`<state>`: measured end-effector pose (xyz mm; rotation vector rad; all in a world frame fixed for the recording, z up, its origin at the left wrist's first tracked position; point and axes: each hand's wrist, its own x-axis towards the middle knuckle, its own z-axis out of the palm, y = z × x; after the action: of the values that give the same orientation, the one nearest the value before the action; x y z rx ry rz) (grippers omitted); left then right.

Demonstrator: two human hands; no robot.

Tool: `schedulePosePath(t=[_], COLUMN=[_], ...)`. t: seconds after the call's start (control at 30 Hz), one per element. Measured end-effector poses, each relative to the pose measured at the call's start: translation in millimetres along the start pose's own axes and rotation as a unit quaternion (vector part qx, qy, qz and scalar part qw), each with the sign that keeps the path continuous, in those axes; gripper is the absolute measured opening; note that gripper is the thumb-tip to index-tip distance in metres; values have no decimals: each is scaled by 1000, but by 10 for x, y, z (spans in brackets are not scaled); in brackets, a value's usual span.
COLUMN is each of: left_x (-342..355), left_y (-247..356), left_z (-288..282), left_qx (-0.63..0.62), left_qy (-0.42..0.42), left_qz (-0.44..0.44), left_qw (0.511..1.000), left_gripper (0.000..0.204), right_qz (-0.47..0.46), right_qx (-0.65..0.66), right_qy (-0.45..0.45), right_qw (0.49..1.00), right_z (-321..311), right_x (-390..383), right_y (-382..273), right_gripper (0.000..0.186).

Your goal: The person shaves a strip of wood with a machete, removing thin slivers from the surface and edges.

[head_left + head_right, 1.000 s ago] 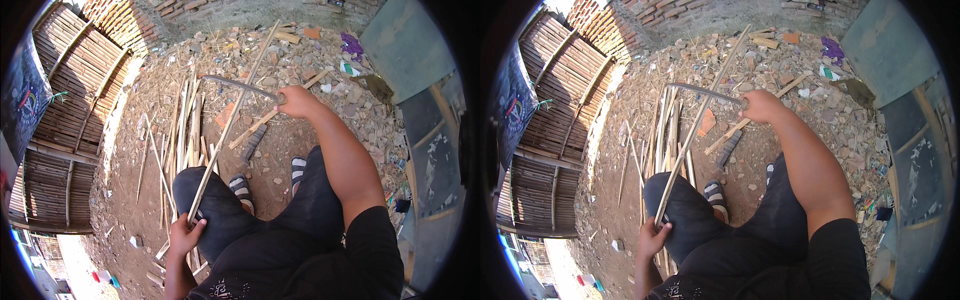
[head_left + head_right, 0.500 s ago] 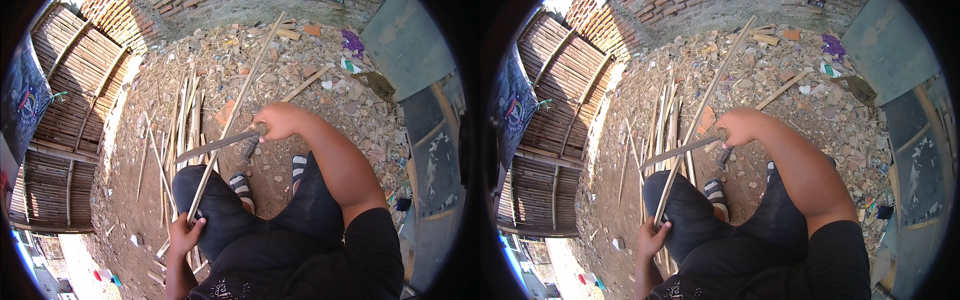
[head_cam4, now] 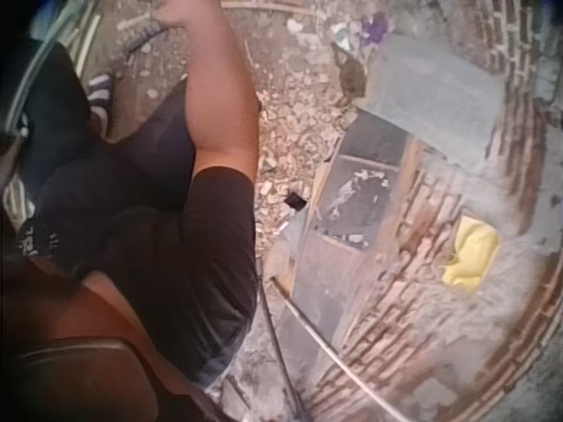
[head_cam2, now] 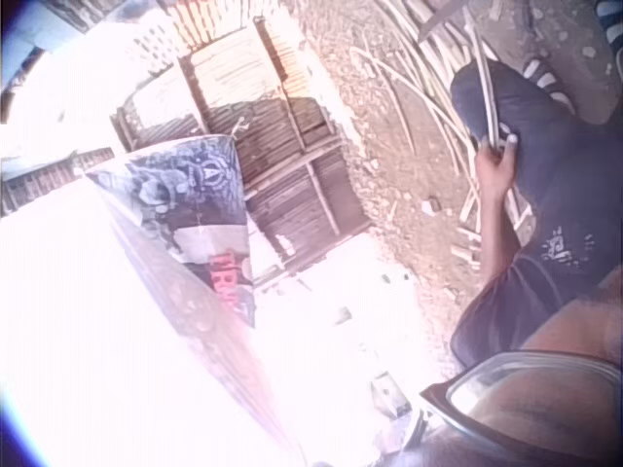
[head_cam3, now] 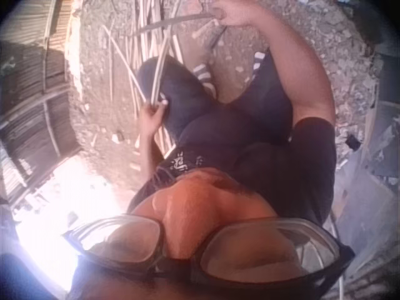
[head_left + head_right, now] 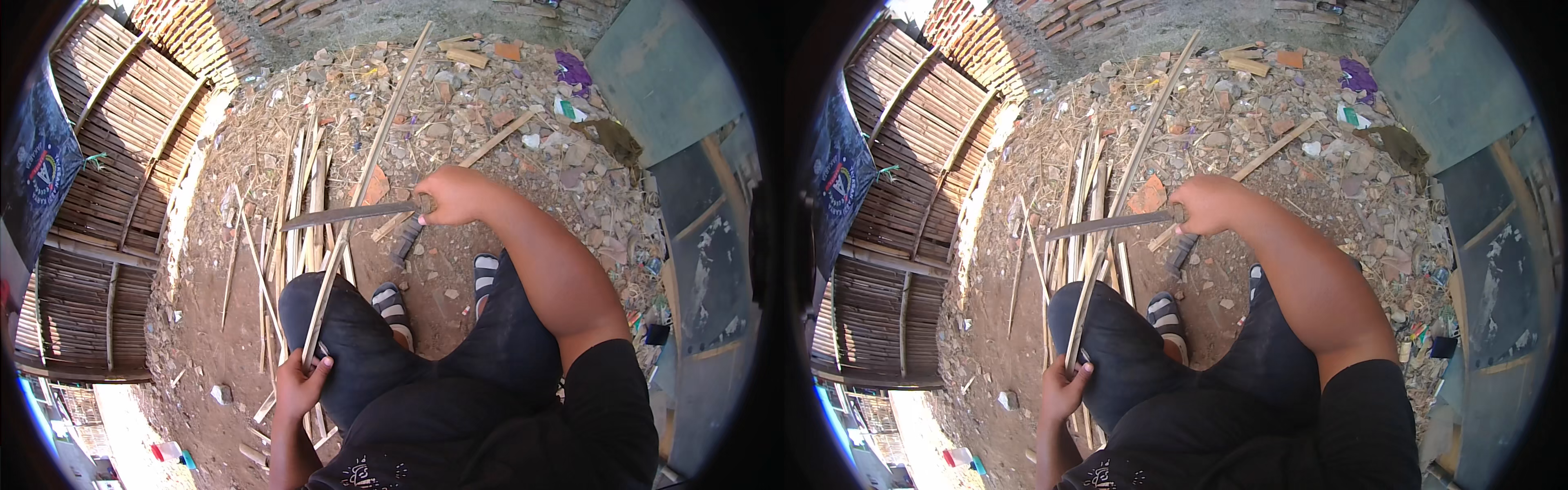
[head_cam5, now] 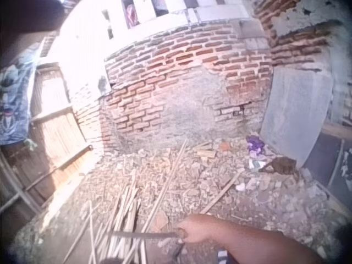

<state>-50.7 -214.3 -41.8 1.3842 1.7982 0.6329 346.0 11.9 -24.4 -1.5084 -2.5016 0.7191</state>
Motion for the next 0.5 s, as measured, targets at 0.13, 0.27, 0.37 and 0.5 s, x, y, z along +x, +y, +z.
schedulePosePath(t=[0.13,0.27,0.37,0.5], left_x=[1,2,8,11], left_y=[-83,-61,-36,25], left_z=[-16,-13,-11,-10], left_qx=[27,35,39,21], left_qy=[3,2,-1,-9], left_qz=[9,11,16,18], left_qw=[1000,999,999,1000], left_gripper=[35,35,35,32], right_qz=[-42,12,111,131], right_qx=[-39,-4,34,39], right_qy=[-66,-13,80,135], right_qw=[996,1000,990,981], right_z=[-45,-116,-160,-122], right_x=[-35,-19,-27,-6], right_y=[-241,93,420,516], right_gripper=[50,51,53,54])
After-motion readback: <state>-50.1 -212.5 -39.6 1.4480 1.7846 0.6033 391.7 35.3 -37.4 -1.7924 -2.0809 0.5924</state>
